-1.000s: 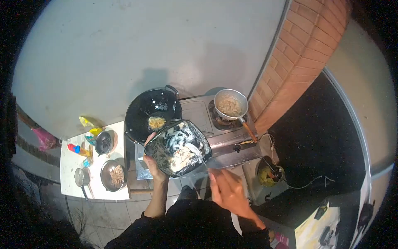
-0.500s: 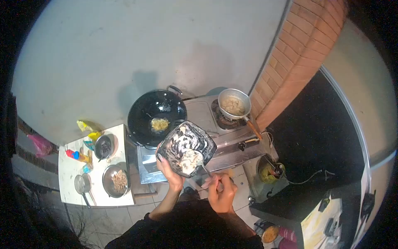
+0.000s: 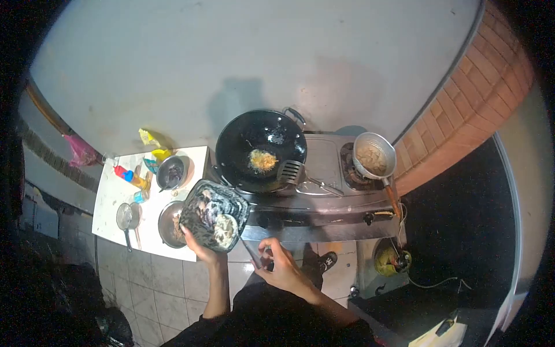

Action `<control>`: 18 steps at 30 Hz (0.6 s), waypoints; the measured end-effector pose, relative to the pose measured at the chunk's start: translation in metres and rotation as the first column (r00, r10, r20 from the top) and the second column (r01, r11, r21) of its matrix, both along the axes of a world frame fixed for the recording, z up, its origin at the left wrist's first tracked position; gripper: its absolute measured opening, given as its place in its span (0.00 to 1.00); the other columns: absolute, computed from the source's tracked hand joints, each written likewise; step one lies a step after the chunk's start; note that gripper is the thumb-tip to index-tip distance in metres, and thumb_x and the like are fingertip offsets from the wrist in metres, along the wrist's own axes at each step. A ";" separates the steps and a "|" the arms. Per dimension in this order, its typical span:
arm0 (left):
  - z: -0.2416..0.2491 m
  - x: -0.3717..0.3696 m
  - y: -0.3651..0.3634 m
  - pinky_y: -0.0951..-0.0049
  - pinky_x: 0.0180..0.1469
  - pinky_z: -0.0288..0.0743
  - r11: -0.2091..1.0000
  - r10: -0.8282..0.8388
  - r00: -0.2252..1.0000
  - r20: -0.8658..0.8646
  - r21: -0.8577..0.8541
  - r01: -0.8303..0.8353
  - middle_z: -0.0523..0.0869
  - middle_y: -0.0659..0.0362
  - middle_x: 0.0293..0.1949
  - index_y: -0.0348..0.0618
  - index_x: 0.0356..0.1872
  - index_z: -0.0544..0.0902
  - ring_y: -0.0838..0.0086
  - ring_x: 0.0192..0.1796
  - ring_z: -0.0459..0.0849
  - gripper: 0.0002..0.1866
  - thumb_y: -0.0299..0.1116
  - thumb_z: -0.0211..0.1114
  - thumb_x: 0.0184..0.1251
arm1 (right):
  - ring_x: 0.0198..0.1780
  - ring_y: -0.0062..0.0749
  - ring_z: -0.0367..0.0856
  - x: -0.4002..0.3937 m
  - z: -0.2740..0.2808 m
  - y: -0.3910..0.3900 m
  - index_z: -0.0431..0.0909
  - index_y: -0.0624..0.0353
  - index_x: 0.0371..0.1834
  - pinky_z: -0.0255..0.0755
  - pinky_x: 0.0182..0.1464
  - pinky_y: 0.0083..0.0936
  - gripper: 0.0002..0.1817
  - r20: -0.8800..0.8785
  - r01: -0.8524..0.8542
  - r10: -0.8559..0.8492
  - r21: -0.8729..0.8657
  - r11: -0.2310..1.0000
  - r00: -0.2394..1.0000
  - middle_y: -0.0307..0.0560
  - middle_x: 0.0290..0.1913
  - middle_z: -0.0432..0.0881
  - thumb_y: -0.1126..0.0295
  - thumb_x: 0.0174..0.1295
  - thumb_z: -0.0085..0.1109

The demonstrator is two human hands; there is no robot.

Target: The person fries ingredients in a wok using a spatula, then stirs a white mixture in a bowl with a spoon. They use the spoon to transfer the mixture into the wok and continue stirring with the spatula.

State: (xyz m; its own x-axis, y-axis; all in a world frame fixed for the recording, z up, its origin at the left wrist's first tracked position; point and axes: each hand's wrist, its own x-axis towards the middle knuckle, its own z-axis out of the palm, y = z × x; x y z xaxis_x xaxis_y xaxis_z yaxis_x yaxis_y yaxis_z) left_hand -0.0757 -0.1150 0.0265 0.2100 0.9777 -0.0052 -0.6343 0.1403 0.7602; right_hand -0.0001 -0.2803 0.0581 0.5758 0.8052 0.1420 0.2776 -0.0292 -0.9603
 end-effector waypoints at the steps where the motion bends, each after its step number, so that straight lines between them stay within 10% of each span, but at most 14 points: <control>1: -0.016 -0.013 0.006 0.58 0.62 0.72 0.997 0.062 0.992 -0.113 0.044 -0.057 0.72 0.48 0.60 0.36 0.64 0.63 0.60 0.60 0.75 0.29 0.50 0.43 0.75 | 0.38 0.24 0.80 0.003 0.001 -0.002 0.62 0.61 0.44 0.75 0.38 0.20 0.21 -0.115 -0.083 0.078 -0.041 0.996 0.990 0.45 0.39 0.72 0.82 0.53 0.66; 6: -0.013 -0.041 0.004 0.62 0.60 0.73 0.995 0.089 0.994 -0.070 -0.044 -0.092 0.72 0.48 0.59 0.33 0.62 0.64 0.62 0.59 0.75 0.32 0.54 0.42 0.74 | 0.35 0.24 0.79 0.025 -0.049 0.001 0.66 0.61 0.42 0.72 0.34 0.23 0.13 -0.094 -0.149 0.134 -0.190 0.970 0.987 0.42 0.36 0.73 0.81 0.58 0.58; 12: -0.048 -0.072 -0.017 0.62 0.59 0.72 0.992 0.113 0.982 -0.154 -0.035 -0.120 0.73 0.50 0.58 0.36 0.62 0.65 0.62 0.58 0.76 0.32 0.55 0.46 0.72 | 0.36 0.50 0.82 0.043 -0.121 0.017 0.69 0.62 0.43 0.75 0.37 0.38 0.11 0.029 0.008 0.003 -0.369 0.929 1.000 0.56 0.39 0.79 0.75 0.60 0.57; 14: -0.057 -0.078 -0.029 0.61 0.59 0.72 0.986 0.116 0.978 -0.174 -0.096 -0.134 0.74 0.50 0.57 0.37 0.62 0.65 0.62 0.57 0.76 0.32 0.56 0.48 0.70 | 0.30 0.48 0.79 0.046 -0.151 0.026 0.71 0.63 0.42 0.73 0.33 0.35 0.10 0.349 0.127 -0.038 -0.236 0.963 0.936 0.55 0.36 0.78 0.75 0.59 0.59; 18: -0.067 -0.085 -0.065 0.62 0.60 0.72 0.970 0.071 0.976 -0.208 -0.213 -0.116 0.75 0.50 0.58 0.37 0.63 0.65 0.62 0.57 0.77 0.33 0.56 0.49 0.70 | 0.35 0.61 0.79 0.041 -0.172 0.040 0.70 0.64 0.40 0.72 0.34 0.46 0.12 0.449 0.146 0.016 -0.324 0.935 0.894 0.60 0.38 0.78 0.71 0.59 0.61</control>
